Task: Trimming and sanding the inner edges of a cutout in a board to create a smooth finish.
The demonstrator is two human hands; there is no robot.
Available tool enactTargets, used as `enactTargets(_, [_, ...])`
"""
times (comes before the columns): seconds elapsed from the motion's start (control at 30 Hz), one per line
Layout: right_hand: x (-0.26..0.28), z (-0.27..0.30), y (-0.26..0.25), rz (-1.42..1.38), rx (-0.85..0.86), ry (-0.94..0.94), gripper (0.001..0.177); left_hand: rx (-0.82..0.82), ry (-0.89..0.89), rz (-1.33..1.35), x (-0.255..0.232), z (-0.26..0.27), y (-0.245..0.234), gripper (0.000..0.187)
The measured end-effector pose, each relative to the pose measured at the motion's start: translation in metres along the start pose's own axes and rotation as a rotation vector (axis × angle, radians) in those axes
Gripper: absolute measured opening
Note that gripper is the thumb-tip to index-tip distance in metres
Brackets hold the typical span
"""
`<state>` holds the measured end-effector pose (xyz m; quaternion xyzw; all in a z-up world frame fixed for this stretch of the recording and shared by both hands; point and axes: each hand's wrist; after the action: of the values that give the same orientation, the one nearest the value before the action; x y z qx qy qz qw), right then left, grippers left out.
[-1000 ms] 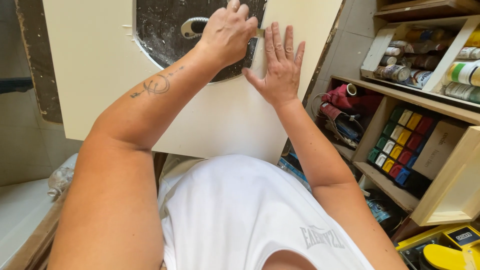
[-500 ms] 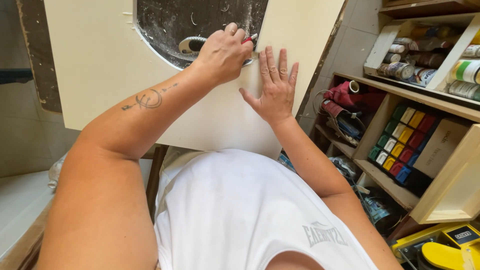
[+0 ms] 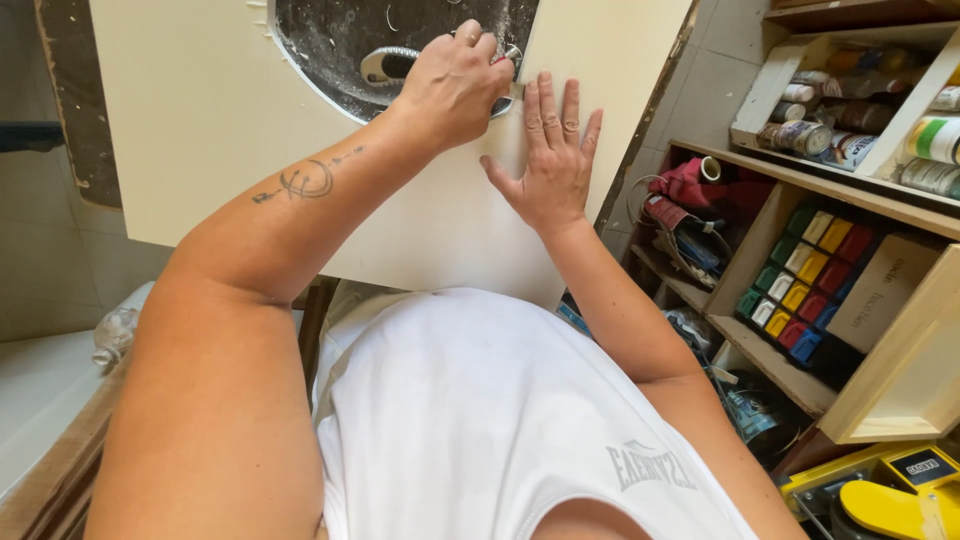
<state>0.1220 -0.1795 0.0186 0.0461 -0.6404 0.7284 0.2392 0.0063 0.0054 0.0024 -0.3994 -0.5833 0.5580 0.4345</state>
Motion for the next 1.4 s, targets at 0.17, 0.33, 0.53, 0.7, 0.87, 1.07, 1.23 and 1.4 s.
enactTargets(0.17, [-0.013,0.002,0.019,-0.092,-0.063,0.072,0.119,-0.024,0.015,-0.040,0.031,0.006,-0.012,0.016])
enactTargets(0.33, [0.036,0.031,0.046,-0.366,0.132,-0.391,0.114,-0.003,-0.447,0.369,0.054,0.058,-0.048,0.021])
enactTargets(0.53, [0.050,0.039,0.030,-0.424,0.018,-0.286,0.081,0.328,-0.744,0.655,0.040,0.141,-0.088,0.013])
enactTargets(0.7, [0.042,0.031,0.019,-0.136,-0.013,-0.200,0.081,0.249,-0.688,0.663,0.021,0.187,-0.085,0.050])
enactTargets(0.87, [0.051,0.032,0.028,-0.050,0.004,-0.129,0.084,0.247,-0.596,0.543,0.015,0.211,-0.061,0.064])
enactTargets(1.07, [0.087,0.030,0.043,-0.005,-0.051,-0.049,0.088,0.253,-0.590,0.480,0.026,0.247,-0.057,0.060])
enactTargets(1.23, [0.154,0.030,0.071,-0.352,0.158,-0.410,0.111,0.268,-0.657,0.569,0.037,0.272,-0.063,0.034])
enactTargets(1.4, [0.173,0.024,0.080,-0.357,0.134,-0.410,0.093,0.400,-0.777,0.699,0.062,0.283,-0.089,0.021])
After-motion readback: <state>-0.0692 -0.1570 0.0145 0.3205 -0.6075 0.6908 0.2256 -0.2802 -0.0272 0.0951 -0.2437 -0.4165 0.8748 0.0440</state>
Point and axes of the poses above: each hand's wrist, its own z-axis away from the middle knuckle, its own y-axis out of the palm, x = y × z, and after that the axes turned 14 degrees about -z, right-handed
